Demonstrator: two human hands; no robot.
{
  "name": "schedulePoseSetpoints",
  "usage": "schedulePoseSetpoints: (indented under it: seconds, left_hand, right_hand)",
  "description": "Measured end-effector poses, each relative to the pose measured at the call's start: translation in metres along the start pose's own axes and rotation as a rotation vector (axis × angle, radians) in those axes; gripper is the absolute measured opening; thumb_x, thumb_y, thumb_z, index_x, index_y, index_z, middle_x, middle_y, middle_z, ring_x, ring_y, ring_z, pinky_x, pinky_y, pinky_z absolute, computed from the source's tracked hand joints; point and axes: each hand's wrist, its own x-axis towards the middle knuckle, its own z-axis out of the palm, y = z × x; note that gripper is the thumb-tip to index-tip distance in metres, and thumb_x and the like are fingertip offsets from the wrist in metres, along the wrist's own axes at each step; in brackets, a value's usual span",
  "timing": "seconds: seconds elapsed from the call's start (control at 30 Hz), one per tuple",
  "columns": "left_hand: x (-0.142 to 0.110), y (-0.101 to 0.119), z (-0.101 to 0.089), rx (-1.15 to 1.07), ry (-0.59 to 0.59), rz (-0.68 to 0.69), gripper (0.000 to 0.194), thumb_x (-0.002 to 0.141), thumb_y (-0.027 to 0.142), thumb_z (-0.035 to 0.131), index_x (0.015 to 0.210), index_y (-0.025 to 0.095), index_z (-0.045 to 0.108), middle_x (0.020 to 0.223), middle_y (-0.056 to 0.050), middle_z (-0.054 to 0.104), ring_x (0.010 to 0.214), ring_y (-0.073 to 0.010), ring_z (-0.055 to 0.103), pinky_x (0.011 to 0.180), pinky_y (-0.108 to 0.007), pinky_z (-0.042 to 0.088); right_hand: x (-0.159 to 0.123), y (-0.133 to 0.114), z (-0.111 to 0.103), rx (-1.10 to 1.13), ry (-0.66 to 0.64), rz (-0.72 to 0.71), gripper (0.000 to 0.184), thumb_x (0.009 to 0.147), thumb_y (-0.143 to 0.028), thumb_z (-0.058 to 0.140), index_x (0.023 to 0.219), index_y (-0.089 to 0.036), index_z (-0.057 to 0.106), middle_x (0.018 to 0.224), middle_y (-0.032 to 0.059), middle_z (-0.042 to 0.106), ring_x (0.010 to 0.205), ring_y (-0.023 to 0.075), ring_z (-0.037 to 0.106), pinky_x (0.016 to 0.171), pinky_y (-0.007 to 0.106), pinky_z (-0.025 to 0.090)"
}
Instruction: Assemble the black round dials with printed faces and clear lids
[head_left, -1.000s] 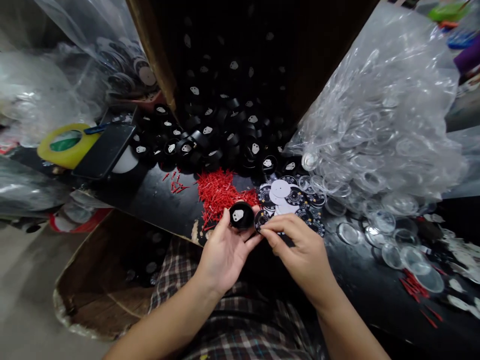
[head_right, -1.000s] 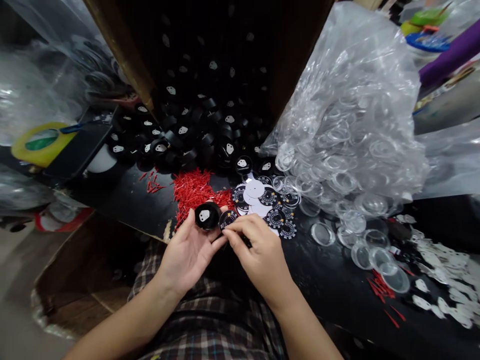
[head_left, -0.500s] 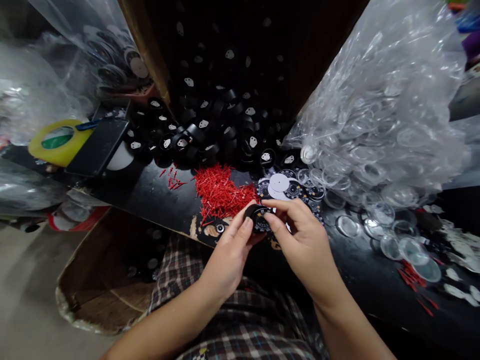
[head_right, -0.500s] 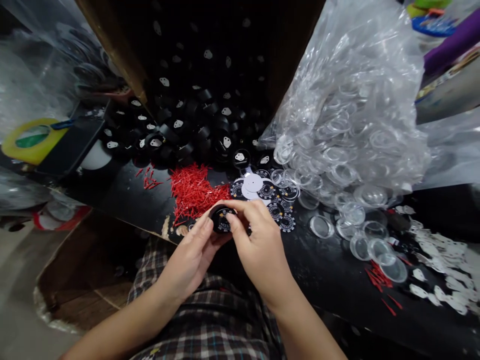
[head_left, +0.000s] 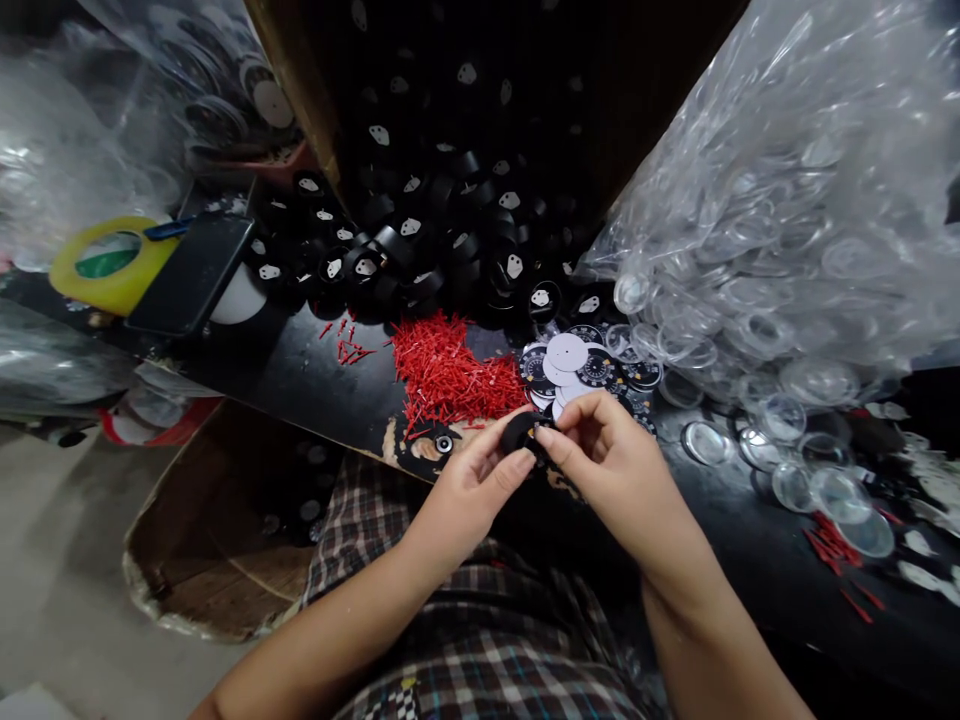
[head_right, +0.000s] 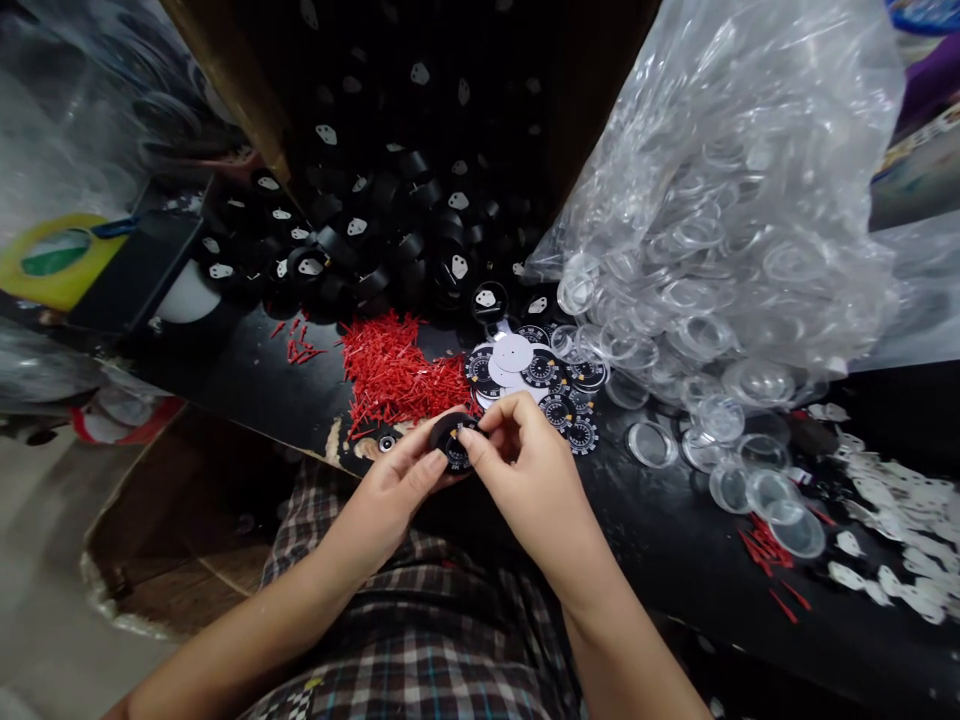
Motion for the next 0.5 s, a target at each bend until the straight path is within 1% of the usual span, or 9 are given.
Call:
schedulePoseSetpoints:
  seconds: [0.07,0.17,0.27,0.33,0.4,0.5]
  left_hand:
    - [-0.001,0.001,0.0,0.079,0.004,0.029,0.035,0.083,0.026,0.064,0.118,0.026,0.065,0.123,-0.003,0.066,0.119,-0.022,0.057,0.102,-0.034,0.044]
    - [-0.006,0.001,-0.003,0.248,0.005,0.084,0.033,0.083,0.018,0.06,0.115,0.024,0.066,0.117,-0.004,0.068,0.111,-0.0208,0.061,0.099,-0.031,0.045]
    - [-0.016,0.0,-0.01,0.42,-0.045,0.082,0.035,0.085,0.017,0.056,0.118,0.026,0.065,0.114,-0.003,0.07,0.103,-0.0209,0.064,0.092,-0.03,0.048]
    - [-0.022,-0.001,-0.016,0.506,-0.068,0.079,0.036,0.085,0.018,0.056,0.12,0.027,0.064,0.114,-0.003,0.07,0.104,-0.0213,0.064,0.091,-0.03,0.048]
    - [-0.028,-0.001,-0.022,0.52,-0.057,0.065,0.036,0.085,0.018,0.057,0.119,0.027,0.064,0.113,-0.002,0.07,0.105,-0.021,0.064,0.092,-0.029,0.048]
    - [-0.033,0.001,-0.031,0.384,0.002,0.012,0.032,0.085,0.019,0.057,0.114,0.026,0.066,0.112,-0.002,0.071,0.105,-0.0198,0.064,0.093,-0.028,0.048]
  right_hand:
    - [-0.002,0.003,0.001,0.033,-0.015,0.017,0.02,0.08,-0.037,0.062,0.084,-0.023,0.048,0.068,-0.0042,0.05,0.056,0.0118,0.05,0.05,0.025,0.041]
    - [-0.011,0.008,0.001,0.03,-0.069,-0.002,0.021,0.081,-0.037,0.061,0.091,-0.023,0.049,0.074,-0.002,0.054,0.062,0.0131,0.053,0.054,0.025,0.043]
    - [-0.024,0.011,0.003,-0.048,-0.084,-0.014,0.019,0.084,-0.036,0.059,0.094,-0.022,0.051,0.08,0.0004,0.058,0.069,0.0143,0.057,0.059,0.026,0.046]
    - [-0.031,0.011,0.005,-0.098,-0.078,-0.037,0.015,0.086,-0.033,0.057,0.095,-0.022,0.052,0.082,0.0012,0.06,0.071,0.0147,0.059,0.063,0.026,0.048]
    - [-0.036,0.01,0.008,-0.154,-0.127,-0.091,0.013,0.087,-0.028,0.055,0.098,-0.022,0.054,0.086,0.0018,0.062,0.076,0.0153,0.061,0.068,0.027,0.049]
    - [-0.034,0.004,0.013,-0.222,-0.23,-0.184,0.02,0.087,-0.02,0.052,0.107,-0.023,0.054,0.093,0.0021,0.065,0.081,0.0151,0.062,0.073,0.027,0.049]
